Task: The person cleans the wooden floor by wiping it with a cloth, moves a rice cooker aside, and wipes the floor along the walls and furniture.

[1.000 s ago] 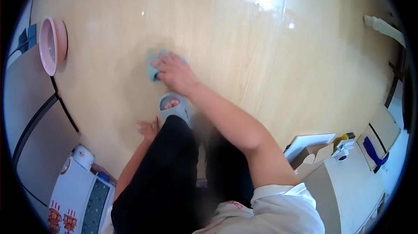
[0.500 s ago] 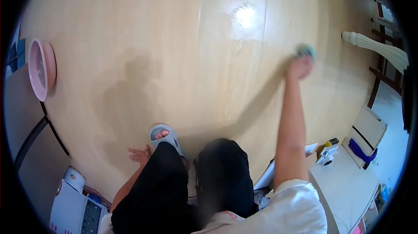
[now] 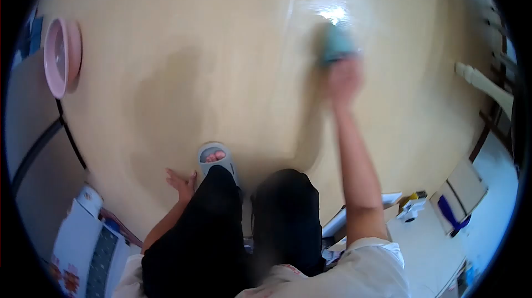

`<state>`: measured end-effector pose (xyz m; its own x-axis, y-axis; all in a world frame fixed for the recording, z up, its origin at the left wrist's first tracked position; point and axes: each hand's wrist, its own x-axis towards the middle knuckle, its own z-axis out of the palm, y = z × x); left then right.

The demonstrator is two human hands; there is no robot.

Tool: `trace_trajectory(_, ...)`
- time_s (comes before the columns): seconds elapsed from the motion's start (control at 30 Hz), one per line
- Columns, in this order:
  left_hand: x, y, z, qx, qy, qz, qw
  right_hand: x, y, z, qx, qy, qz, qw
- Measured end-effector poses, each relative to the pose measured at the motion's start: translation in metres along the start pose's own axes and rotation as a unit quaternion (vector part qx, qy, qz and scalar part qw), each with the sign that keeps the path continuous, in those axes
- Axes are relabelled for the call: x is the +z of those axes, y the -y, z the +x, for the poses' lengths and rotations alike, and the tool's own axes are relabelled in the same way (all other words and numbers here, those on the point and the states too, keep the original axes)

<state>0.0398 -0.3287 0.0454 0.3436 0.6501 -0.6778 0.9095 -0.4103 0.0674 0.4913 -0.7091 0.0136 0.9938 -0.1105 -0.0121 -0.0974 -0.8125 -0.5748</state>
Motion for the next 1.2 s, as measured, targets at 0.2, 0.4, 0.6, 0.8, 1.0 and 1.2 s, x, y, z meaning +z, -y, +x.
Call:
trace_trajectory(0.2, -0.009, 0.05, -0.012, 0.128, 0.043, 0.016, 0.991, -0.016, 0.0, 0.067, 0.14, -0.217, -0.132, 0.957)
trace_trajectory(0.4, -0.015, 0.034, -0.026, 0.104, -0.001, 0.17, 0.98, 0.114, 0.17, -0.169, -0.285, 0.272, 0.157, 0.906)
trace_trajectory(0.6, -0.011, 0.025, -0.031, 0.123, -0.05, 0.159, 0.978, 0.094, 0.172, -0.174, -0.317, 0.236, 0.203, 0.896)
trace_trajectory(0.8, -0.009, 0.038, -0.04, 0.146, -0.121, 0.048, 0.981, 0.012, 0.005, 0.01, -0.044, -0.134, -0.023, 0.99)
trace_trajectory(1.0, -0.045, 0.087, -0.053, 0.117, -0.027, 0.039, 0.992, 0.081, 0.105, -0.045, 0.071, -0.101, -0.036, 0.992)
trace_trajectory(1.2, -0.041, 0.126, -0.048, 0.046, 0.003, -0.007, 0.999, 0.138, 0.216, -0.242, -0.468, 0.253, 0.232, 0.815)
